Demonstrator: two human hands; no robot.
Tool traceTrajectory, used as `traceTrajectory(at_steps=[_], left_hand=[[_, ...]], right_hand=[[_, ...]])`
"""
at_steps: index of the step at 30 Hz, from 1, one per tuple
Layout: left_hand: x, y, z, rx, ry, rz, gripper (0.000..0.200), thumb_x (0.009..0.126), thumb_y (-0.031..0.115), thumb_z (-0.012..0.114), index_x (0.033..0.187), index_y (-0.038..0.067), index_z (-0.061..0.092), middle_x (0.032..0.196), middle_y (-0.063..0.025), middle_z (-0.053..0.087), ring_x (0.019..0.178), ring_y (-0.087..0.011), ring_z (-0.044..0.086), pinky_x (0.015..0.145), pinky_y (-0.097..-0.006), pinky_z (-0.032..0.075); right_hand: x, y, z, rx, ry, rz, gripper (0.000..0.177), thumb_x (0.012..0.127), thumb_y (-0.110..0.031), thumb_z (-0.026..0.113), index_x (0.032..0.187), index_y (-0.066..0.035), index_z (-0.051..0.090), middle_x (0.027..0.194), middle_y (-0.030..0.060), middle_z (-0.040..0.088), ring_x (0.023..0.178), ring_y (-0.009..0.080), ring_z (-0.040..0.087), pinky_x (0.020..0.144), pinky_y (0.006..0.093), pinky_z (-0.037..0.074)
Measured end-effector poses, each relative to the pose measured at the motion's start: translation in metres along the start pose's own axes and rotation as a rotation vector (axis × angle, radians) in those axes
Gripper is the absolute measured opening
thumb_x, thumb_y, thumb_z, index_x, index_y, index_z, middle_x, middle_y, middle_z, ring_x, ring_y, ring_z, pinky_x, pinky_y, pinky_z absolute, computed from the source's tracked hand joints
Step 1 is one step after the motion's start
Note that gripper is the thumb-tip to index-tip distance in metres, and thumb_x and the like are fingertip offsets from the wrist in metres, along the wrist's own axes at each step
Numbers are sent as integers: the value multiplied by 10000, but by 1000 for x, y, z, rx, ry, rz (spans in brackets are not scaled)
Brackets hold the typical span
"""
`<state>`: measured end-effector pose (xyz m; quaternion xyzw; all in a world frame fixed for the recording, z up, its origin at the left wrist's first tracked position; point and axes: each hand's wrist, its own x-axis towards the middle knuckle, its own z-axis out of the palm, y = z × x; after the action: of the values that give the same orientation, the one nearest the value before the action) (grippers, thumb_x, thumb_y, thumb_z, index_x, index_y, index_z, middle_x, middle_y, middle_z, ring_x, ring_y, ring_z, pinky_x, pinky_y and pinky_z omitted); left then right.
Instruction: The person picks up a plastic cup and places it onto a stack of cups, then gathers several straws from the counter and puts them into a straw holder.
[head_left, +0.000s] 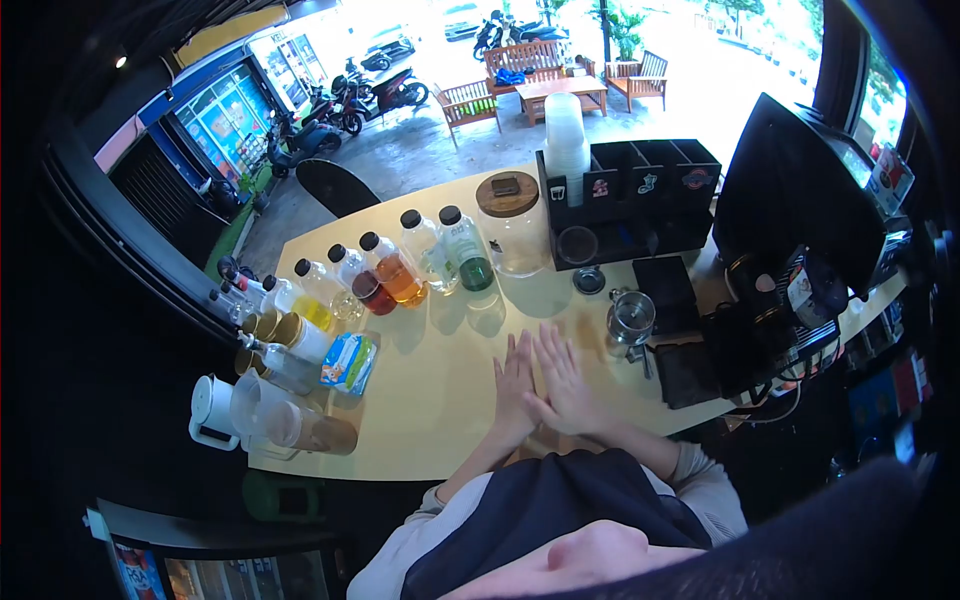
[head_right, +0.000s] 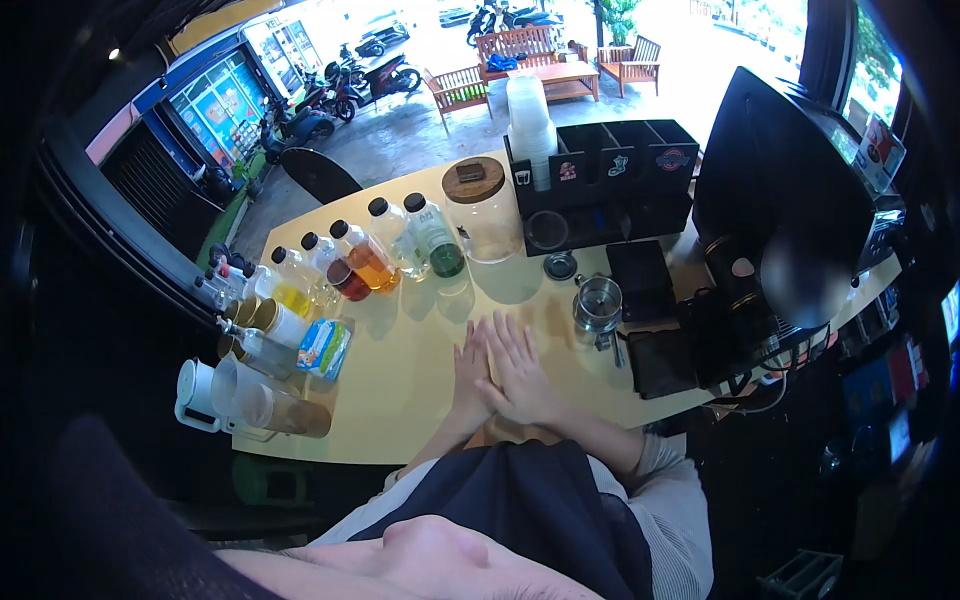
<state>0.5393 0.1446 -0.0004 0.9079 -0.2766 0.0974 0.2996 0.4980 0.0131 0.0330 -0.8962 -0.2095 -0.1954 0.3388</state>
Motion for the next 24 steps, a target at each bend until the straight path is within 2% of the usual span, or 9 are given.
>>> traceTrajectory(at_steps=[2, 4, 8, 17, 24], left_hand=[[-14, -6, 11, 18, -41, 51, 850, 875, 417, 564, 1529, 53, 162, 1590, -146, 163, 1486, -356, 85, 1124, -647, 127], [-29, -6, 21, 76, -214, 41, 828, 900, 414, 513, 1539, 54, 129, 1607, -140, 105, 1494, -347, 12, 1128, -648, 96], [-50, -13, 39, 40, -358, 43, 845, 897, 408, 522, 1541, 48, 111, 1614, -138, 72, 1494, -344, -38, 1135, -640, 52], [-42, 43, 28, 21, -397, 265, 832, 916, 374, 511, 1541, 31, 83, 1621, -137, 29, 1491, -340, -78, 1154, -594, -20], [-71, 110, 50, 16, -446, 346, 748, 950, 368, 434, 1555, 90, 93, 1627, -103, 23, 1494, -321, -84, 1157, -585, -28]], right_hand=[[-21, 1, 33, 127, -47, 136, 807, 931, -366, 504, 1515, 33, 115, 1592, 231, 82, 1482, 393, 47, 1166, 549, 40], [-36, 3, 48, 143, -43, 208, 813, 930, -373, 506, 1515, 35, 116, 1594, 223, 82, 1483, 386, 44, 1166, 549, 36], [-63, -2, 47, 87, -83, 342, 826, 927, -407, 503, 1514, 36, 129, 1597, 209, 94, 1487, 368, 44, 1165, 554, 22], [-96, -17, 5, -77, 0, 415, 824, 926, -464, 473, 1512, 27, 168, 1590, 205, 130, 1487, 352, 70, 1160, 560, 1], [-165, -41, -34, -116, 44, 554, 855, 920, -468, 471, 1513, 44, 129, 1587, 233, 106, 1486, 377, 37, 1161, 549, -18]])
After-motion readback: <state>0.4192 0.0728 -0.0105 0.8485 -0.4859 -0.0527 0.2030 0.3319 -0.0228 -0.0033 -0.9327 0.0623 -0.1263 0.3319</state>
